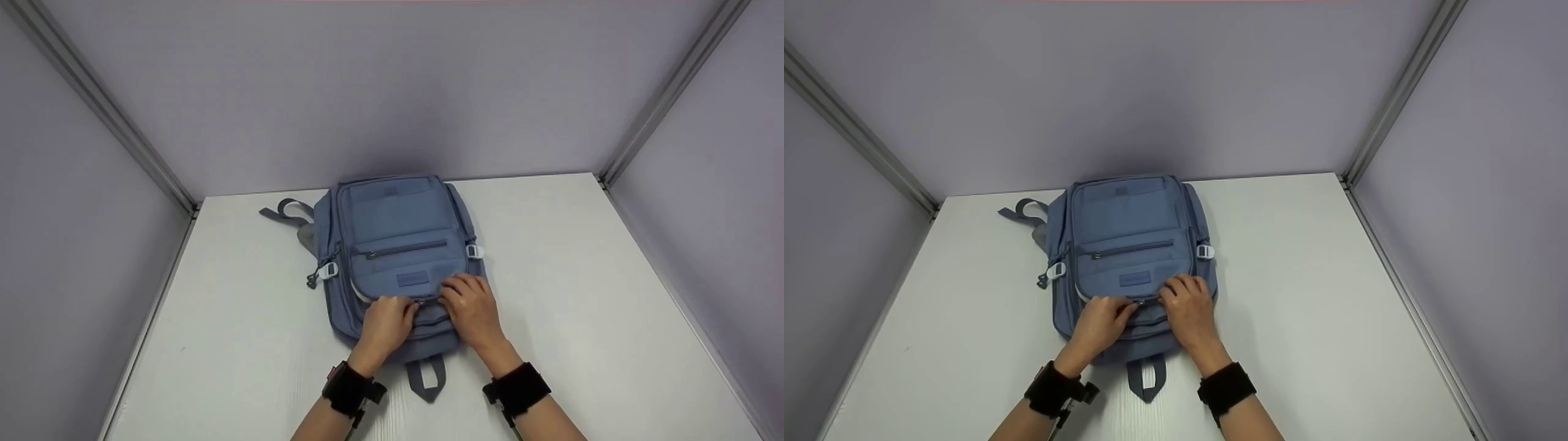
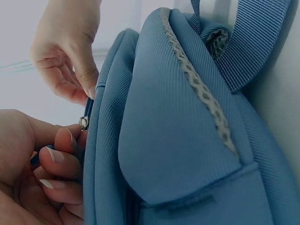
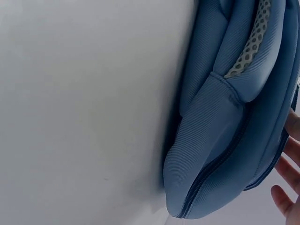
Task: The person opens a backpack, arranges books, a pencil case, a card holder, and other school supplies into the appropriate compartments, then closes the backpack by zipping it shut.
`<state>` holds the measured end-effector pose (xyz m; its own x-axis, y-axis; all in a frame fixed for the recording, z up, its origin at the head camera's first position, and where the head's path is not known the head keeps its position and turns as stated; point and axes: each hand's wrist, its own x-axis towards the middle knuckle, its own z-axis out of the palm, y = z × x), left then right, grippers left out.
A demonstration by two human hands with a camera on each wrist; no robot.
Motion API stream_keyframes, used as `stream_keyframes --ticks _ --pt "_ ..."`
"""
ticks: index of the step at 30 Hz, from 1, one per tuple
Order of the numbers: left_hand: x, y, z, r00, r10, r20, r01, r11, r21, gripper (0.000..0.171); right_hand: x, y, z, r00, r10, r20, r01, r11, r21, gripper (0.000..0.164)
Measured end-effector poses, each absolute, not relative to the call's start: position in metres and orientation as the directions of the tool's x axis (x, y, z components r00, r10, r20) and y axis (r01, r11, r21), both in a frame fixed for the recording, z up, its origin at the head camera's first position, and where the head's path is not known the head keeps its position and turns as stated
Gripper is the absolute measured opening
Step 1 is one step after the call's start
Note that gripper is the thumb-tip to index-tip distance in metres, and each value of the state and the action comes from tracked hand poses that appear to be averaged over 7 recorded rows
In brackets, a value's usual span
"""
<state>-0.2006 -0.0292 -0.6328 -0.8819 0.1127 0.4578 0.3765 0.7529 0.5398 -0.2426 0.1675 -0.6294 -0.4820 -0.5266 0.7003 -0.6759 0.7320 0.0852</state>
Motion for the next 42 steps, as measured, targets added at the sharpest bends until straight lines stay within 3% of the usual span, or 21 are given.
stream_keyframes --ticks 11,26,36,42 --pt "-0.188 -0.061 -0.640 -0.870 0.071 0.487 0.365 0.756 0.543 0.016 -0.242 0.168 -0.631 -0.475 -0.515 0.714 -0.699 0.714 0.050 0.011" --pt "-0.181 -0.099 -0.642 -0.886 0.016 0.464 0.302 0.778 0.551 0.012 -0.240 0.169 -0.629 -0.519 -0.518 0.680 -0.702 0.712 0.006 0.011" --pt "-0.183 -0.106 -0.642 -0.863 -0.050 0.503 0.246 0.829 0.503 0.021 -0.239 0.170 -0.624 -0.535 -0.519 0.667 -0.703 0.711 -0.010 0.013" --pt "-0.189 -0.112 -0.648 -0.839 -0.098 0.536 0.211 0.849 0.485 0.013 -0.239 0.170 -0.624 -0.536 -0.520 0.665 -0.707 0.707 -0.017 0.012"
